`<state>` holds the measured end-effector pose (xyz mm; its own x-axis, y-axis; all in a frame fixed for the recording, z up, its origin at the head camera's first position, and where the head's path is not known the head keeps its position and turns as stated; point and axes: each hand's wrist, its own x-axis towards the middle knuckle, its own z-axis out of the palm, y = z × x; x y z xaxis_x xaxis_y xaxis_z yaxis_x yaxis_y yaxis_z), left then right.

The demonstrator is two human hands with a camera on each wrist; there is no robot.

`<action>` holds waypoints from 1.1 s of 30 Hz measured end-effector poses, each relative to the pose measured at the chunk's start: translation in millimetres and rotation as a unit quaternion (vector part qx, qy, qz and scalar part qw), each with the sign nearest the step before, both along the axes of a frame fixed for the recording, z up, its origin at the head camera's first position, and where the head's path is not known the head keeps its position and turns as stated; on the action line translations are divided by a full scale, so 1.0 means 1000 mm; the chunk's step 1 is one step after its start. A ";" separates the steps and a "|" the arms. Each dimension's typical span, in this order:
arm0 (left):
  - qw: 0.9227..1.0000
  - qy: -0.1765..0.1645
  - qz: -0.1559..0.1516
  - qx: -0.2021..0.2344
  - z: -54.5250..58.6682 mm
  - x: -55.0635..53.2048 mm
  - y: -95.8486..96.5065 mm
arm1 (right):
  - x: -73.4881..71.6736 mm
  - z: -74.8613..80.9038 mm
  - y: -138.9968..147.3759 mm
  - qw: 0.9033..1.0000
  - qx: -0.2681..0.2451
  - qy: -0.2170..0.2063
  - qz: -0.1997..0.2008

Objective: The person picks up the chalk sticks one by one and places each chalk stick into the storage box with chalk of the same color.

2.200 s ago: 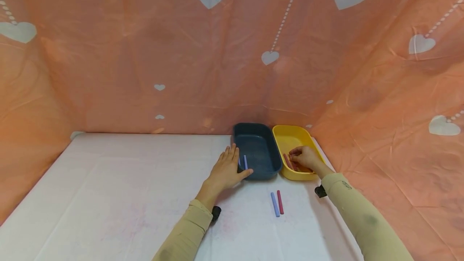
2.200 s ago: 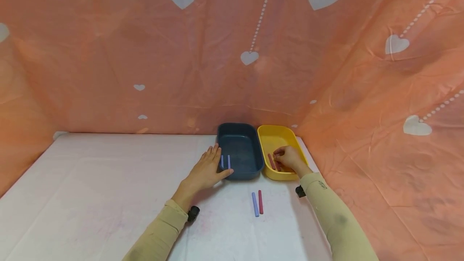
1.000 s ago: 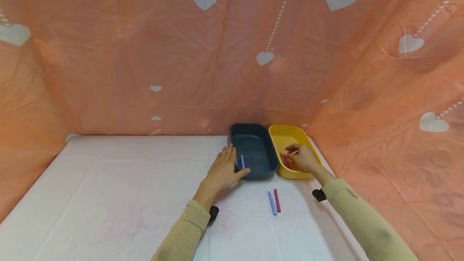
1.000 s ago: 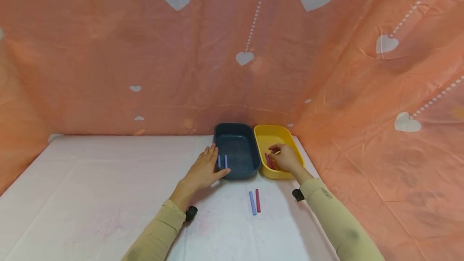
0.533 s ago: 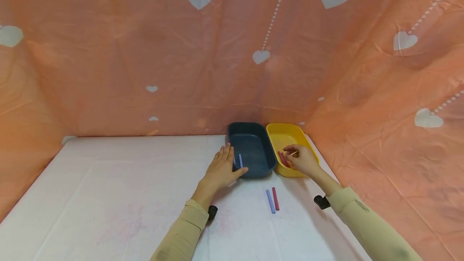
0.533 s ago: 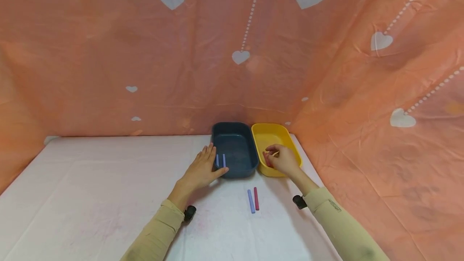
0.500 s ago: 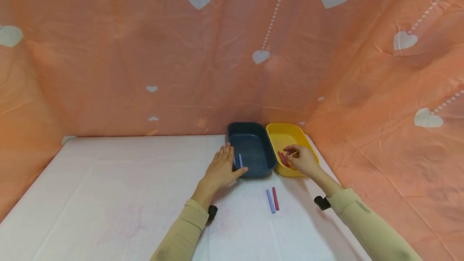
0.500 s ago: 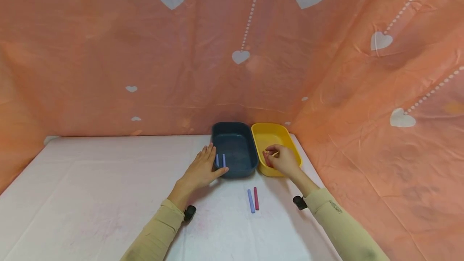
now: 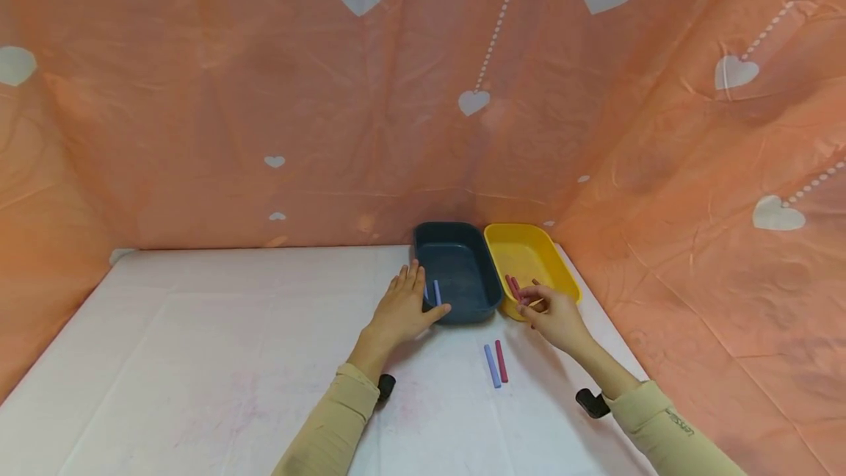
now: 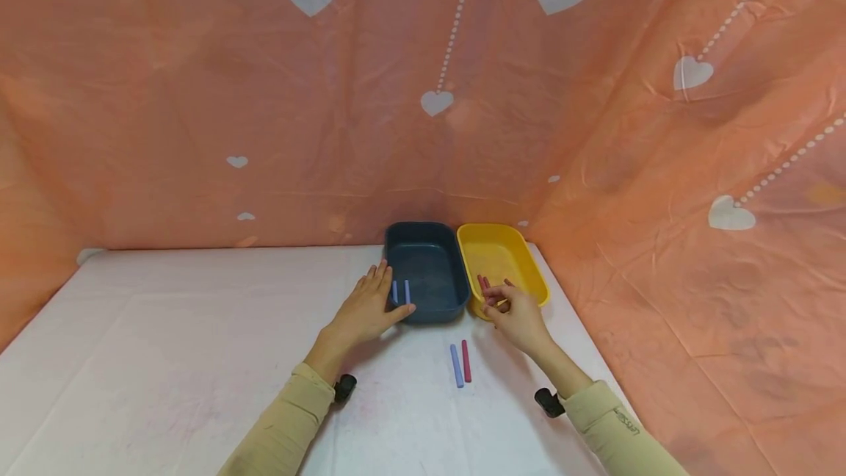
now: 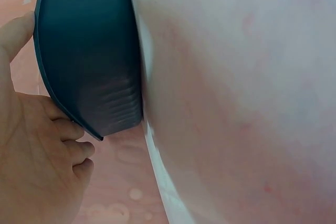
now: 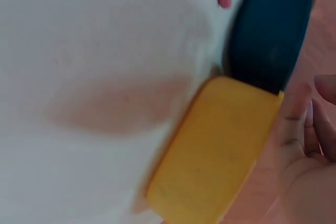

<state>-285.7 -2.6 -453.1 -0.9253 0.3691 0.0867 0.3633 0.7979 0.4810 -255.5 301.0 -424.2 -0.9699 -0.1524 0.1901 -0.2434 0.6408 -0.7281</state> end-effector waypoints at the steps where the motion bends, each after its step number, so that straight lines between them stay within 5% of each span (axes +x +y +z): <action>1: 1.000 0.001 0.000 0.001 0.000 0.000 0.000 | 0.002 -0.003 -0.001 1.000 -0.004 0.000 0.002; 17: 1.000 -0.002 0.003 -0.001 -0.001 -0.001 0.000 | 0.018 -0.035 -0.015 0.996 -0.002 -0.072 0.059; 33: 1.000 -0.008 0.004 -0.002 0.001 0.000 0.000 | 0.018 -0.037 -0.022 0.992 0.054 -0.093 0.073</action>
